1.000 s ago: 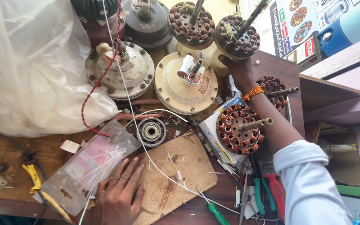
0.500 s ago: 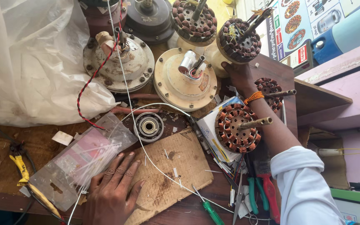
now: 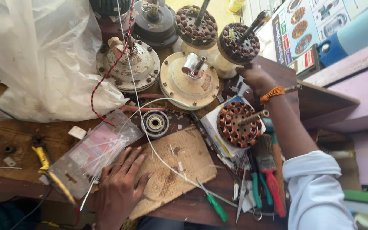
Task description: The person uses a green screwdriver to adjust copper windings on a motor stator, then pours a yellow liquid from a bottle onto the windings. They move the stator aside, cut a small white insulating strip with scissors, and insert it into the stator slots.
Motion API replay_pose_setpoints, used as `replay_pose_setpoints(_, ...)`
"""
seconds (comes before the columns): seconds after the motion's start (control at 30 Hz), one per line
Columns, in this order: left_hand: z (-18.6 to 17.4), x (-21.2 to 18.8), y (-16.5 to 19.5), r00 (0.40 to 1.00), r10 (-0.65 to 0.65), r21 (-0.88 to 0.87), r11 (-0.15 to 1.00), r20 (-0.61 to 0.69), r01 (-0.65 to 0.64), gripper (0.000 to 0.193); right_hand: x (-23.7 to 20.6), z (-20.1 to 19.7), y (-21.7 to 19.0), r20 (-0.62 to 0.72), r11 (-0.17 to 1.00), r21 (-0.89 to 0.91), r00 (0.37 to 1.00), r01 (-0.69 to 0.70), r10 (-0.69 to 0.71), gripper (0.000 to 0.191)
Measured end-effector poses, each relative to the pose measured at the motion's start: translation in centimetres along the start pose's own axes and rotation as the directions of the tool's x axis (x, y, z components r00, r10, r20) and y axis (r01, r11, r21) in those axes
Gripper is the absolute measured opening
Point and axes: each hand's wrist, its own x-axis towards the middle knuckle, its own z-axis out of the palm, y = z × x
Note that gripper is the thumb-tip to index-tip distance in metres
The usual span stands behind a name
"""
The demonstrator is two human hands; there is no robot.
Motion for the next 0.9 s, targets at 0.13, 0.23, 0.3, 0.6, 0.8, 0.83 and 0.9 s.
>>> replay_pose_setpoints(0.13, -1.1, -0.3, 0.8, 1.0, 0.018, 0.004, 1.0, -0.012, -0.018, 0.051, -8.6, -4.6, -1.1, 0.103, 0.881, 0.435, 0.962, 0.183, -0.251, 0.035)
replay_pose_setpoints(0.23, -1.5, -0.8, 1.0, 0.999, 0.037, -0.022, 0.999, -0.03, -0.037, 0.05, -17.7, -6.7, -0.5, -0.124, 0.677, 0.546, 0.847, 0.493, -0.517, 0.031)
replay_pose_setpoints(0.3, -1.7, -1.3, 1.0, 0.997, 0.063, -0.034, 0.997, -0.055, -0.065, 0.05, -25.2, -5.7, 1.4, -0.411, 0.411, 0.695, 0.796, 0.589, -0.445, 0.027)
replay_pose_setpoints(0.6, -0.5, -2.4, 3.1, 0.893, 0.449, -0.222, 0.867, -0.043, -0.446, 0.055, -56.9, 9.6, 16.5, -0.612, 0.608, 0.599, 0.787, 0.522, -0.072, 0.016)
replay_pose_setpoints(0.8, 2.9, 2.0, 3.9, 0.785, 0.619, 0.09, 0.784, -0.024, -0.615, 0.01, -68.3, 16.4, 28.0, -0.639, 0.864, 0.498, 0.706, 0.076, 0.306, 0.024)
replay_pose_setpoints(0.83, 2.6, 2.7, 4.5, 0.776, 0.627, 0.094, 0.779, -0.076, -0.62, 0.005, -69.2, 17.1, 29.6, -0.658, 0.868, 0.493, 0.678, 0.059, 0.328, 0.024)
replay_pose_setpoints(0.9, 0.5, 4.0, 6.3, 0.746, 0.641, 0.113, 0.767, -0.181, -0.632, 0.016, -70.0, 18.2, 32.1, -0.697, 0.867, 0.492, 0.629, 0.071, 0.344, 0.025)
